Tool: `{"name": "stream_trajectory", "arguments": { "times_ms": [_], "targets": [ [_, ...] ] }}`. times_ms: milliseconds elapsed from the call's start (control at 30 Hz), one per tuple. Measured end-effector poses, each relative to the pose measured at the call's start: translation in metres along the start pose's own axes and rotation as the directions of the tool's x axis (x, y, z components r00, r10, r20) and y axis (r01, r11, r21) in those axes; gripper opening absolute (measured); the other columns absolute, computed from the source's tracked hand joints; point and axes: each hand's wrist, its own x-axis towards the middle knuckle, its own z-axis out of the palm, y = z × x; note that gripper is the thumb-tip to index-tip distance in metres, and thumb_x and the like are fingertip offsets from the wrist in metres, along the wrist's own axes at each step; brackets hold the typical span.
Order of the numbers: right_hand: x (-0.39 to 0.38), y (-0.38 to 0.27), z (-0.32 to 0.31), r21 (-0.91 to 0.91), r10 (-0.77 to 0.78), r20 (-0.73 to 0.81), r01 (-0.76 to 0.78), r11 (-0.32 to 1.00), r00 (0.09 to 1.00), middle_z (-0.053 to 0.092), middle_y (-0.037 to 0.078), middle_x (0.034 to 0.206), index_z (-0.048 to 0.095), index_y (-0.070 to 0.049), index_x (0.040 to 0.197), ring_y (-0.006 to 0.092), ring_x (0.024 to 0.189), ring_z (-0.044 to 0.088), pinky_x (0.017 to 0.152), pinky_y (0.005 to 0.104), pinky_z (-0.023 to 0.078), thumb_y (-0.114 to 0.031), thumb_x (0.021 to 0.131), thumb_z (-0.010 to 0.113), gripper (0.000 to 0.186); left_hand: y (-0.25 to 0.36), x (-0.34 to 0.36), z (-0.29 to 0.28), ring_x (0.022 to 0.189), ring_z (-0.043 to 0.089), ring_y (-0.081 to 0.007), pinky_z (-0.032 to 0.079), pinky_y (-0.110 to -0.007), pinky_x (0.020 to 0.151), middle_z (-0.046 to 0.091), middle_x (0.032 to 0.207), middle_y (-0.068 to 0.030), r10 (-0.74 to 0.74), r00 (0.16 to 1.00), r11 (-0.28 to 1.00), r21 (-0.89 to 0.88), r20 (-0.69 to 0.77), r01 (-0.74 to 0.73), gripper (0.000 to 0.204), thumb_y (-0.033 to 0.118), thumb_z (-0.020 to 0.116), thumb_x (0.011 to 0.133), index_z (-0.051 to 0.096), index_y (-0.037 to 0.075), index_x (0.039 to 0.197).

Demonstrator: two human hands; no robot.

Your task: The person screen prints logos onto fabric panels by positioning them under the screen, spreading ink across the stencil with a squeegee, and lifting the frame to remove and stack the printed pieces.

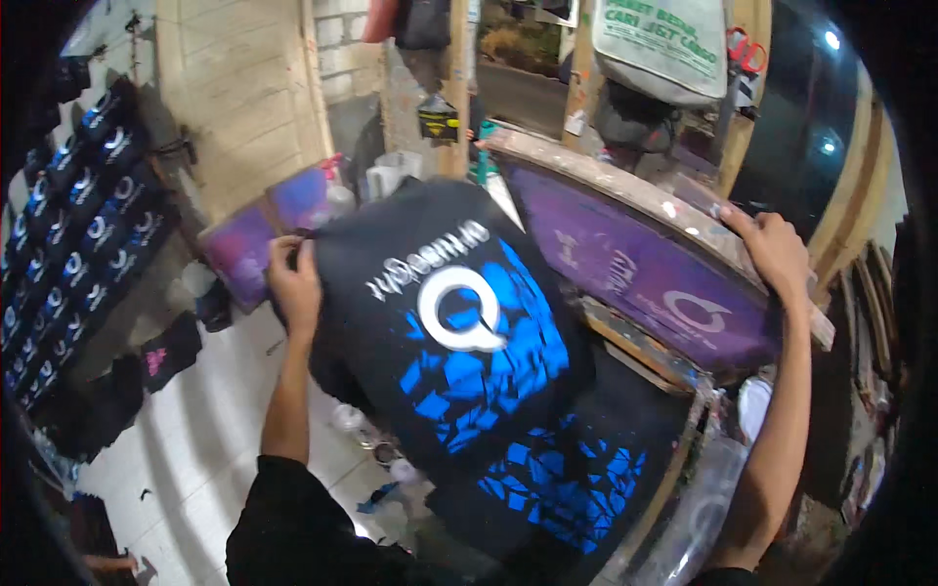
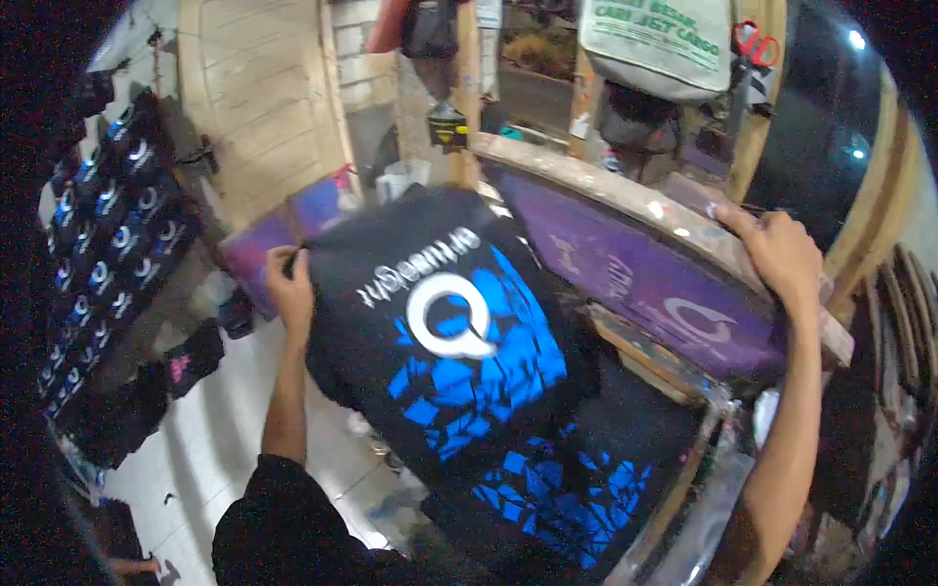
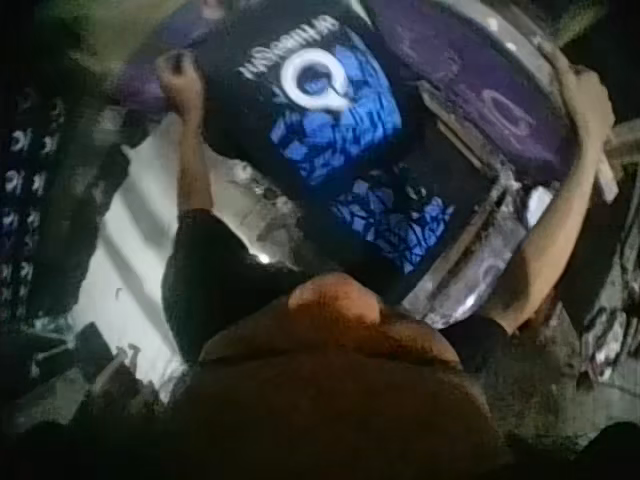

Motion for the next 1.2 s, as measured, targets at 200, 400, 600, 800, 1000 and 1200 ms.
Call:
{"name": "stream_trajectory", "arguments": {
  "times_ms": [200, 400, 600, 800, 1000, 1200],
  "targets": [
    [-0.001, 0.001, 0.005, -0.016, -0.012, 0.007, 0.012, 1.0, 1.0, 0.068, 0.031, 0.103, 0.072, 0.005, 0.101, 0.0444, 0.104, 0.066, 0.09, 0.0482, 0.05, -0.075, 0.081, 0.054, 0.084, -0.067, 0.015, -0.075, 0.144, 0.025, -0.046, 0.022, -0.052, 0.118, 0.019, 0.156, -0.0319, 0.132, 0.991, 0.766, 0.637, -0.033, -0.081, 0.068, 0.005, 0.061, 0.087, 0.03, -0.002, 0.147],
    [-0.016, 0.019, 0.01, -0.03, -0.062, 0.003, 0.062, 0.998, 0.998, 0.069, 0.029, 0.104, 0.072, 0.003, 0.103, 0.0428, 0.103, 0.067, 0.089, 0.0499, 0.05, -0.074, 0.084, 0.052, 0.082, 0.2, -0.345, 0.026, 0.145, 0.032, -0.0371, 0.027, -0.047, 0.119, 0.039, 0.153, -0.0198, 0.731, 0.309, 0.607, -0.787, 0.608, 0.113, 0.054, 0.023, 0.059, 0.097, 0.045, 0.009, 0.147],
    [-0.005, -0.004, 0.031, -0.003, -0.173, -0.031, 0.173, 0.985, 0.984, 0.071, 0.028, 0.098, 0.074, 0.004, 0.096, 0.0427, 0.094, 0.071, 0.084, 0.0505, 0.055, -0.09, 0.074, 0.047, 0.1, 0.283, -0.449, 0.014, 0.129, 0.052, -0.0361, 0.027, -0.064, 0.114, 0.059, 0.135, -0.0134, 0.895, 0.16, 0.397, -0.908, 0.416, 0.134, 0.061, 0.049, 0.067, 0.088, 0.057, 0.016, 0.138],
    [-0.014, 0.011, 0.005, -0.01, -0.056, -0.05, 0.056, 0.998, 0.997, 0.069, 0.032, 0.098, 0.073, 0.006, 0.093, 0.0454, 0.099, 0.068, 0.088, 0.0485, 0.054, -0.082, 0.076, 0.055, 0.091, 0.129, -0.322, 0.029, 0.134, 0.044, -0.038, 0.016, -0.064, 0.116, 0.056, 0.135, -0.0127, 0.577, -0.11, 0.793, -0.587, 0.81, -0.165, 0.059, 0.051, 0.068, 0.084, 0.061, 0.019, 0.132],
    [0.007, 0.01, 0.0, 0.07, -0.076, 0.014, 0.074, 0.995, 0.997, 0.069, 0.03, 0.108, 0.073, 0.004, 0.104, 0.0437, 0.106, 0.066, 0.092, 0.0459, 0.052, -0.082, 0.076, 0.055, 0.092, 0.086, -0.286, 0.023, 0.149, 0.022, -0.0379, 0.01, -0.065, 0.118, 0.028, 0.162, -0.0114, 0.375, -0.306, 0.807, -0.471, 0.875, -0.358, 0.073, 0.057, 0.062, 0.087, 0.043, 0.025, 0.15],
    [0.03, 0.014, -0.003, 0.047, -0.058, 0.072, 0.055, 0.997, 0.996, 0.068, 0.031, 0.112, 0.07, 0.008, 0.107, 0.0441, 0.109, 0.065, 0.094, 0.0463, 0.051, -0.083, 0.076, 0.055, 0.097, 0.081, -0.289, 0.034, 0.15, 0.021, -0.0359, 0.007, -0.068, 0.117, 0.027, 0.163, -0.0097, 0.379, -0.33, 0.793, -0.487, 0.864, -0.365, 0.075, 0.059, 0.06, 0.087, 0.041, 0.028, 0.152]
  ]
}}
